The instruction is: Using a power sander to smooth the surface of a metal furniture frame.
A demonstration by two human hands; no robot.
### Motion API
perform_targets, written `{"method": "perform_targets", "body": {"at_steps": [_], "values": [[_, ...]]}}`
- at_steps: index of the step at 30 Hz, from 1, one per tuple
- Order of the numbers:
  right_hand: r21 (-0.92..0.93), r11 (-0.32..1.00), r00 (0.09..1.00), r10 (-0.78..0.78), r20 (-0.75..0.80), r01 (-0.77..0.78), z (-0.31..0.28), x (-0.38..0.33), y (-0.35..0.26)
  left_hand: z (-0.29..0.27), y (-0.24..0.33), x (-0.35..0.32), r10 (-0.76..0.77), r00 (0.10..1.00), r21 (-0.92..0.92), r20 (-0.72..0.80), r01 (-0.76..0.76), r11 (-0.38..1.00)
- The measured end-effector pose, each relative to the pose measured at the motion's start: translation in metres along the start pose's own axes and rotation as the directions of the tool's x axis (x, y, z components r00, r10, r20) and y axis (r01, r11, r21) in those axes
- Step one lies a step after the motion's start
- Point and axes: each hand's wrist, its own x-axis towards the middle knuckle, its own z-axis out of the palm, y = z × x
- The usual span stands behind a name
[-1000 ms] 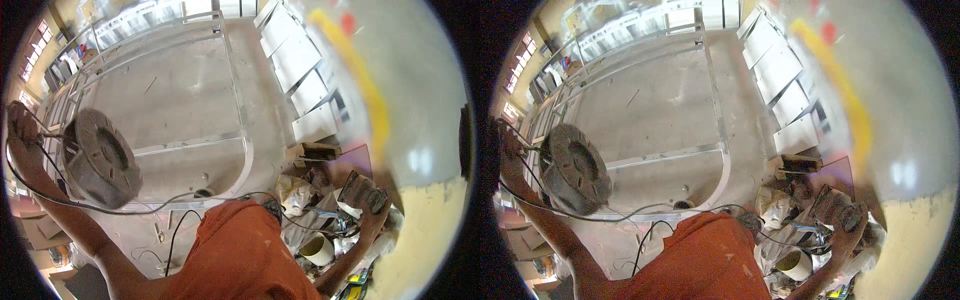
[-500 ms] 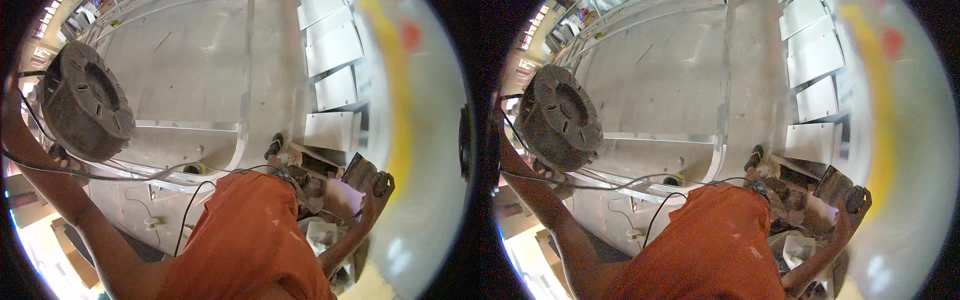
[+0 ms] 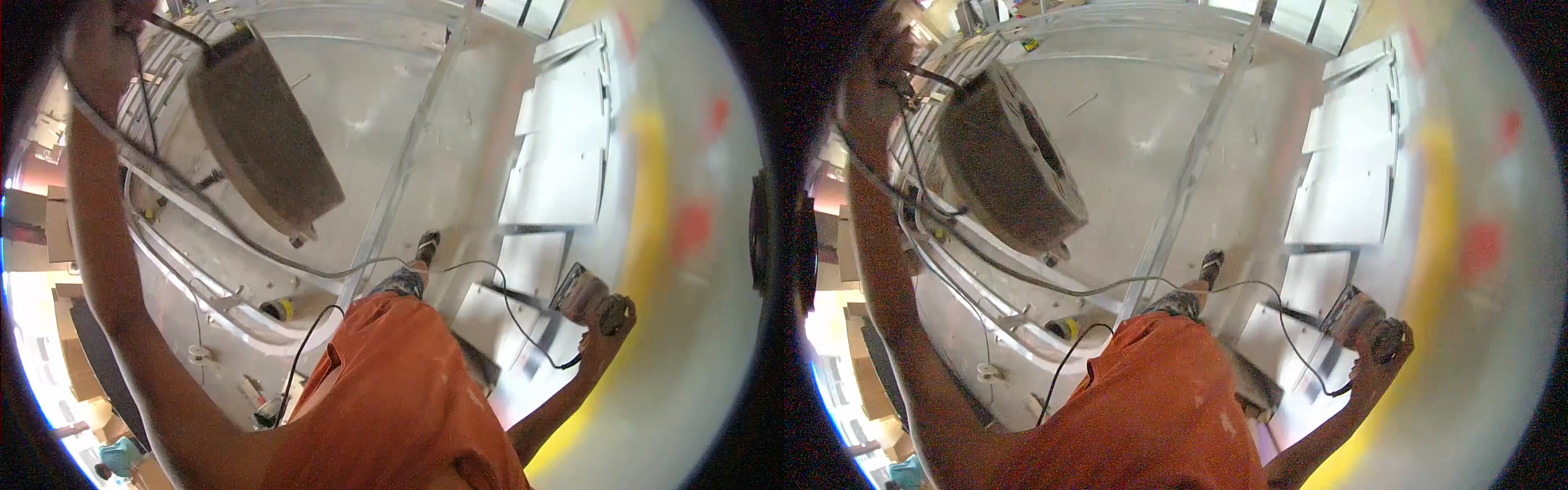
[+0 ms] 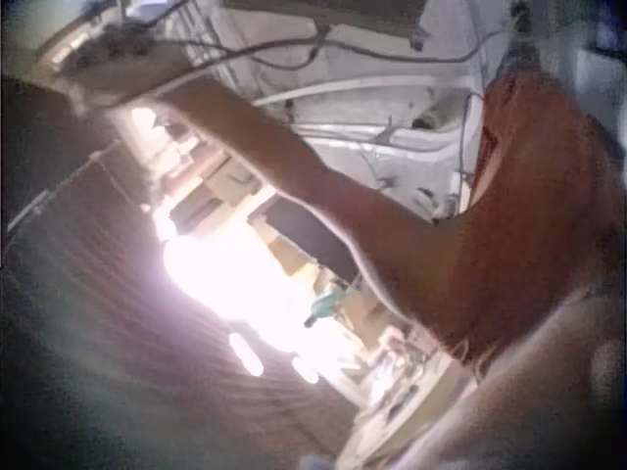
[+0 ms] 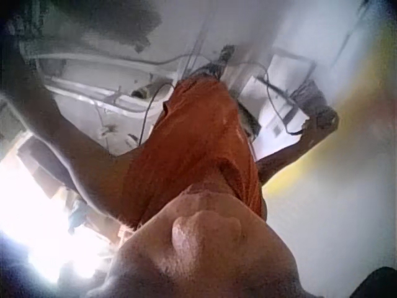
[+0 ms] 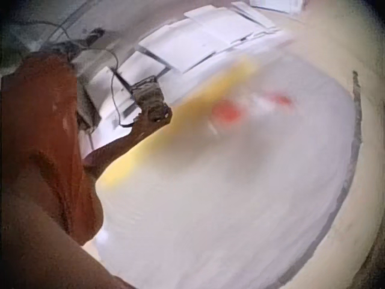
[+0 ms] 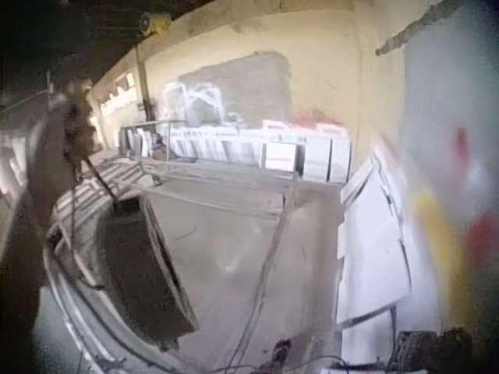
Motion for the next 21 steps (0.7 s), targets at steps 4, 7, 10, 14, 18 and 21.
{"method": "perform_targets", "body": {"at_steps": [4,7,10,14,18,21], "values": [[-0.095,0.993,0.996,0.077,0.046,-0.073,0.053,0.064,-0.017,0.099,-0.112,-0.045,-0.385,0.869,-0.444,0.312,0.492,0.749],[-0.221,0.971,0.994,0.105,0.045,-0.092,0.080,0.136,0.005,0.167,-0.149,-0.089,-0.633,0.743,-0.328,0.216,0.666,0.670],[-0.287,0.956,0.994,-0.029,0.106,0.059,0.104,0.199,0.014,0.241,-0.191,-0.144,-0.746,0.637,-0.169,0.191,0.770,0.615],[-0.448,0.891,0.981,0.147,0.124,-0.077,0.177,0.274,-0.051,0.290,-0.309,-0.256,-0.858,0.513,-0.310,-0.026,0.812,0.495],[-0.466,0.884,0.976,0.115,0.183,-0.017,0.234,0.356,-0.071,0.359,-0.404,-0.348,-0.919,0.362,-0.405,-0.155,0.826,0.393],[-0.433,0.883,0.948,-0.040,0.315,0.181,0.298,0.446,-0.068,0.394,-0.454,-0.408,-0.986,0.144,-0.397,-0.084,0.903,0.166]]}}
